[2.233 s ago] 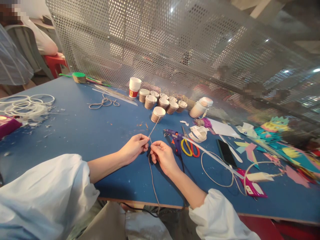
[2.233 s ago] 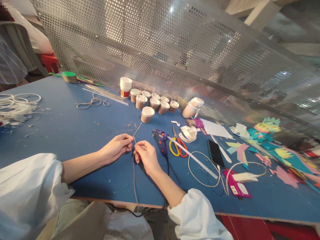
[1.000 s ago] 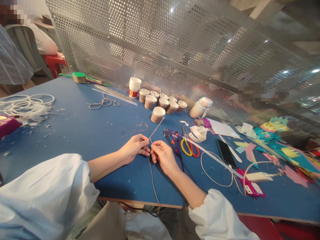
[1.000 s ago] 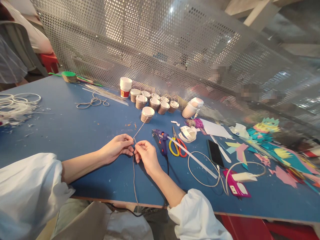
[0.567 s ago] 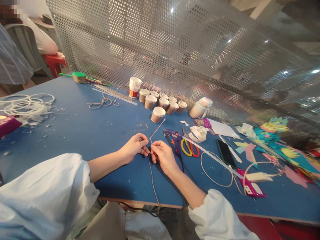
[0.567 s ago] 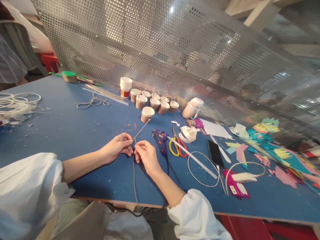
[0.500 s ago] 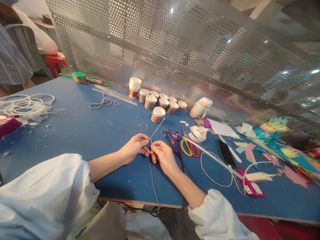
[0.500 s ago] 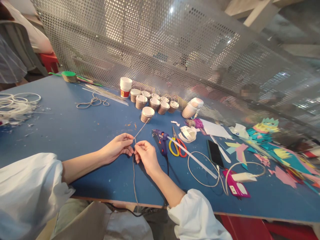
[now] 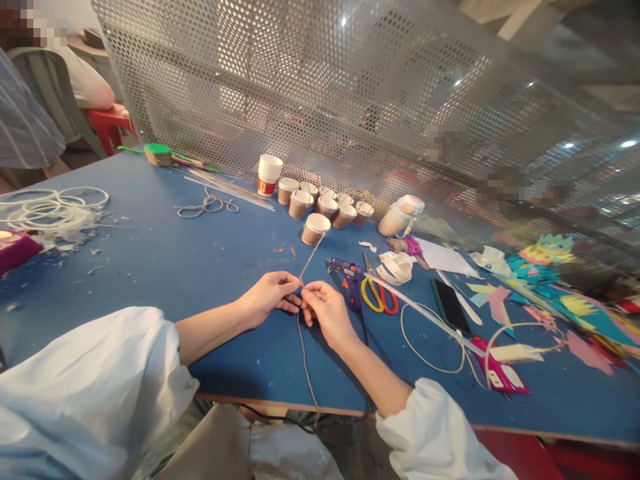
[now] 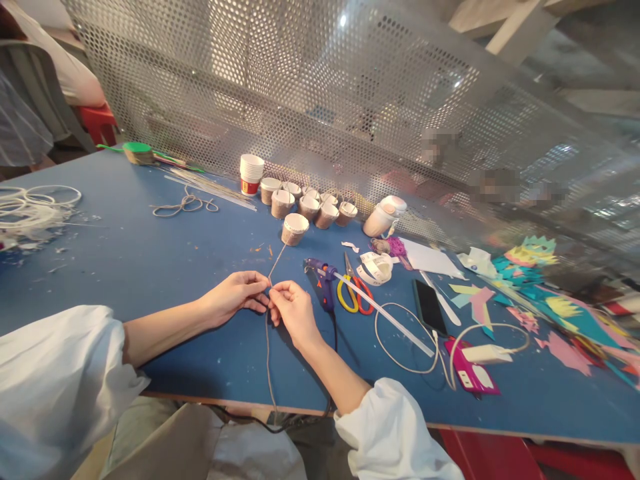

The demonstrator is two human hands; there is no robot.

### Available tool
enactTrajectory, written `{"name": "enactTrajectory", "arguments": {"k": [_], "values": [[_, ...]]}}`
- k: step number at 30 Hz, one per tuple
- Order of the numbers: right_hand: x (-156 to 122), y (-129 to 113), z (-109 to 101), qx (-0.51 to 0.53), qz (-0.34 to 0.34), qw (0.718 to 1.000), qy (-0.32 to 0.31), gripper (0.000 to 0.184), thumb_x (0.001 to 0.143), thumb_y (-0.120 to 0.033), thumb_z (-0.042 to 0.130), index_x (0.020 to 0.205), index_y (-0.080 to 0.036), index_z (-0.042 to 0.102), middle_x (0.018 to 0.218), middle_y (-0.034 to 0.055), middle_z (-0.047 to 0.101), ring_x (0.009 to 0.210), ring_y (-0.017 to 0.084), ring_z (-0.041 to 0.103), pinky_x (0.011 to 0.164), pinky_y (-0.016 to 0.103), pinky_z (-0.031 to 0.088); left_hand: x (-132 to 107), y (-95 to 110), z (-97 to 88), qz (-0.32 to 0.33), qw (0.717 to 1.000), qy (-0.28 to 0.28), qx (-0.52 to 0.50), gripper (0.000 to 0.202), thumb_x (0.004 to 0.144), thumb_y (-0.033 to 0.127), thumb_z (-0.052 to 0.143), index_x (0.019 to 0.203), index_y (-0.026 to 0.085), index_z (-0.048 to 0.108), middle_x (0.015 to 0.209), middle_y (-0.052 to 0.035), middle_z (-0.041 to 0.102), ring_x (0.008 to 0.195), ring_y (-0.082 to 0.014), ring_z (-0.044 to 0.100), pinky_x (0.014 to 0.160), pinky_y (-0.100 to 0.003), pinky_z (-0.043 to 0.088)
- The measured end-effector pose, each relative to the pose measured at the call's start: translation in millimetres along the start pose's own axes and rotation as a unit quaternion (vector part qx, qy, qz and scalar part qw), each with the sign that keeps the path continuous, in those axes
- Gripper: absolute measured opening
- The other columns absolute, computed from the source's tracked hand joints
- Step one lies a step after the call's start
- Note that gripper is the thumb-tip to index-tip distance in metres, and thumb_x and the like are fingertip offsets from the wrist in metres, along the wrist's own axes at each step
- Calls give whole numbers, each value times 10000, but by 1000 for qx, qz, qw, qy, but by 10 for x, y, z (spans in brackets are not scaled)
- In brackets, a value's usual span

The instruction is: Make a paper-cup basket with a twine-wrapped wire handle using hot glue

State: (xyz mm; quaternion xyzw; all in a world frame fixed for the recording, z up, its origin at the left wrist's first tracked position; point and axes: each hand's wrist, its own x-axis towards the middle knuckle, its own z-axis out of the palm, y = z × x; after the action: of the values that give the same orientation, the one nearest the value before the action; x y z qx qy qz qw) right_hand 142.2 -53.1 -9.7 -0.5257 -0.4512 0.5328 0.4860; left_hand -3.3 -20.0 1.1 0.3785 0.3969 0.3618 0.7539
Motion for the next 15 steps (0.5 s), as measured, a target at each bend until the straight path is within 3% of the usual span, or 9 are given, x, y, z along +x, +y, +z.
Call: {"name": "enactTrajectory", "arguments": {"k": [15], "values": [[-15,-43,13,-1,1,1000,4,195,714,-332,685,747,-181,566,529,-63,570,357,63,456,343,183,353,-1,6,25,34,999,33,7,103,837,90,579,739,113,557,590,-18,613,548,-113,651,559,-203,540]]}}
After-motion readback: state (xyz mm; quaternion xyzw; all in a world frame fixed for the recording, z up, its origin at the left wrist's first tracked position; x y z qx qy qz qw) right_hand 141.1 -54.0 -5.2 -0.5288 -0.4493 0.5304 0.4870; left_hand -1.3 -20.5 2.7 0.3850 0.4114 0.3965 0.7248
